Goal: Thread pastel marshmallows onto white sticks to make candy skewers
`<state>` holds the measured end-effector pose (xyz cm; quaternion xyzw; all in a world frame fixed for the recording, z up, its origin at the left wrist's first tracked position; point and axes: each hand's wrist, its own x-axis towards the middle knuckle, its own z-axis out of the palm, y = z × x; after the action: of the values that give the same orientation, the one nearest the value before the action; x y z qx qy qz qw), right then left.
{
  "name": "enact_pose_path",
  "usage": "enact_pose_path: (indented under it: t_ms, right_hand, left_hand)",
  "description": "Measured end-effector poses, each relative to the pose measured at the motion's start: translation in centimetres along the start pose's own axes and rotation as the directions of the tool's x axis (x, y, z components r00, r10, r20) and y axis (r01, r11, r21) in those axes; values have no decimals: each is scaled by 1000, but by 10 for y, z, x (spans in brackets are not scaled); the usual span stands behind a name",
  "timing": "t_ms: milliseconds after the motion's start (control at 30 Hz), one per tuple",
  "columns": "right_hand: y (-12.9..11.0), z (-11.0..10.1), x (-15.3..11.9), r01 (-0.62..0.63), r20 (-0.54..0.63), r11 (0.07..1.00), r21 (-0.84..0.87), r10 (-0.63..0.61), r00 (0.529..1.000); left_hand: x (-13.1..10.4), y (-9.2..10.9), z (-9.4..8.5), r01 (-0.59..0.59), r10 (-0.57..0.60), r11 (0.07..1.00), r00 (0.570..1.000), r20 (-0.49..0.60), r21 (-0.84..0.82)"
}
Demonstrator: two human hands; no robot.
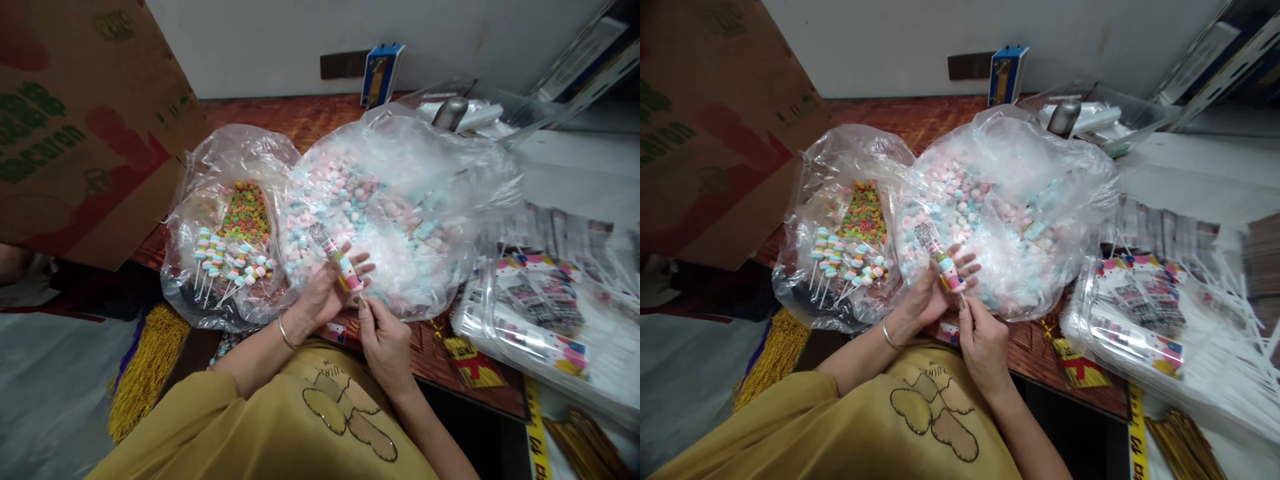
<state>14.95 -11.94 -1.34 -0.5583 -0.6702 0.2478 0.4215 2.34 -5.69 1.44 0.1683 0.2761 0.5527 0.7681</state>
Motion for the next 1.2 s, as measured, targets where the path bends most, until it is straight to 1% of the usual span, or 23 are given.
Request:
enact_pose_path:
  t_ms: [67,133,200,267,300,367,400,467,567,667,733,833,867,933,1000,1100,1200]
  right_hand:
    - [0,-2,0,-2,26,1000,19,2,1000]
    - [-1,-4,0,-7,45,998,60,4,999]
    - [0,-4,-2,19,24,999,47,-20,1000]
    - [2,-3,-6,117,-24,990,-74,-119,993]
    - [3,-2,-8,184,-45,969,-163,-194,980]
    - [6,1,-11,290,-60,894,-342,-329,942]
    - [6,3,-12,315,-63,856,-410,-371,926]
    - [5,8,-12,322,-62,810,-491,-401,914]
    - [2,14,-7,278,-59,804,-526,-361,931]
    - [3,16,-1,211,-82,817,-536,-299,951]
    - [6,15,1,189,-105,823,-536,-287,952]
    - [9,12,4,190,-131,819,-542,-305,943]
    - [9,11,4,194,-133,817,-543,-312,941]
    - [8,10,4,188,-138,832,-521,-299,944]
    - [7,9,4,150,-148,879,-453,-239,960]
    - [6,9,2,56,-181,963,-264,-106,978]
    - [9,9,0,14,-198,991,-132,-40,979]
  left_hand:
    - [6,12,0,-73,71,996,996,-55,-44]
    - [12,23,2,-113,105,992,986,-130,-56]
    - [16,29,5,-148,133,987,972,-192,-66]
    - [18,31,8,-176,155,981,963,-219,-80]
    - [18,29,10,-181,158,980,962,-222,-86]
    - [16,24,13,-167,145,982,965,-220,-84]
    - [15,19,15,-153,134,985,967,-216,-75]
    - [12,9,17,-118,105,992,974,-200,-51]
    - [6,-7,19,-52,50,999,987,-154,-13]
    - [0,-17,16,-36,43,997,992,-116,61]
    - [-3,-21,12,2,8,993,996,-88,117]
    - [-7,-24,4,112,-104,980,993,-56,163]
    - [-8,-26,3,130,-123,975,991,-54,180]
    - [-9,-30,1,124,-116,967,992,-50,222]
    - [-12,-34,1,89,-84,962,996,-28,258]
    - [-17,-36,6,76,-80,956,997,2,282]
    - [-20,-30,10,95,-99,962,995,3,255]
